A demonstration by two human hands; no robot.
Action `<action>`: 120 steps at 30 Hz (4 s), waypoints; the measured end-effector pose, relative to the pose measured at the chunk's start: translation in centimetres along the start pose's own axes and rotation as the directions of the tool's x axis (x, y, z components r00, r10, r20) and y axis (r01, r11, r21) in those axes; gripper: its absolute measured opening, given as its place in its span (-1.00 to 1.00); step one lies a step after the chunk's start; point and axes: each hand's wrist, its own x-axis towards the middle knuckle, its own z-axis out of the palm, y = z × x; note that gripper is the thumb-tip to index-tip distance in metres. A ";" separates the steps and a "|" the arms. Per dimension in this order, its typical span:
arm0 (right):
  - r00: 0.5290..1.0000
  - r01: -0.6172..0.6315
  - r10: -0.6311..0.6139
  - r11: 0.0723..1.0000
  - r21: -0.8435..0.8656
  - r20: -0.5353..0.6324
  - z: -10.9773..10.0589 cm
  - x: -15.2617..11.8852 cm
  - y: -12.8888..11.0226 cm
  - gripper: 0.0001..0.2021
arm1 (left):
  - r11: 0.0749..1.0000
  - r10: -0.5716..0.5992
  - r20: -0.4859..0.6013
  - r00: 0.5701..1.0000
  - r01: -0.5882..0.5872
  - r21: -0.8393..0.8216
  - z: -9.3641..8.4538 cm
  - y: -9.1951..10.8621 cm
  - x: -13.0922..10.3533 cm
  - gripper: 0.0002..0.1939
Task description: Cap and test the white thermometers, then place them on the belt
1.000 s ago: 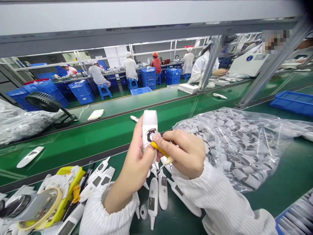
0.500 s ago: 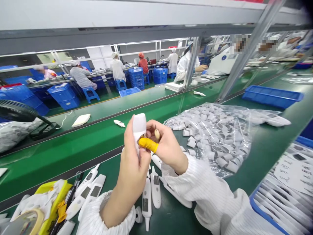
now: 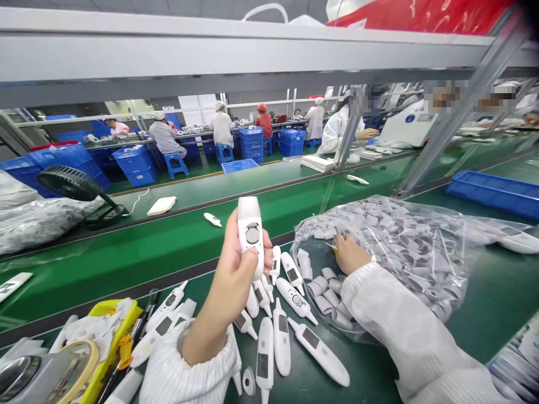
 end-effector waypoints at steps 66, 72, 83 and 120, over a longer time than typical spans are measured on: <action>0.970 0.009 -0.230 -0.266 0.964 -0.073 -9.0 -3.8 -9.1 -0.46 | 0.987 0.126 -0.265 0.956 -0.147 -0.061 -0.6 -0.3 2.0 -0.64; 0.949 0.025 -0.281 -0.379 0.925 -0.141 -10.9 -5.4 -10.9 -0.55 | 1.000 -0.026 0.045 0.999 0.026 -0.010 0.6 0.6 -0.5 -0.67; 0.859 0.364 -0.322 -0.162 0.917 -0.398 -9.7 -4.3 -9.6 -0.74 | 0.861 -0.013 -0.104 0.995 0.064 0.505 1.8 -1.3 -1.2 -0.30; 0.836 0.490 -0.309 0.051 0.870 -0.453 -8.9 -4.2 -10.4 -0.70 | 0.670 0.119 -0.179 0.977 0.054 0.740 2.1 -2.2 0.4 -0.72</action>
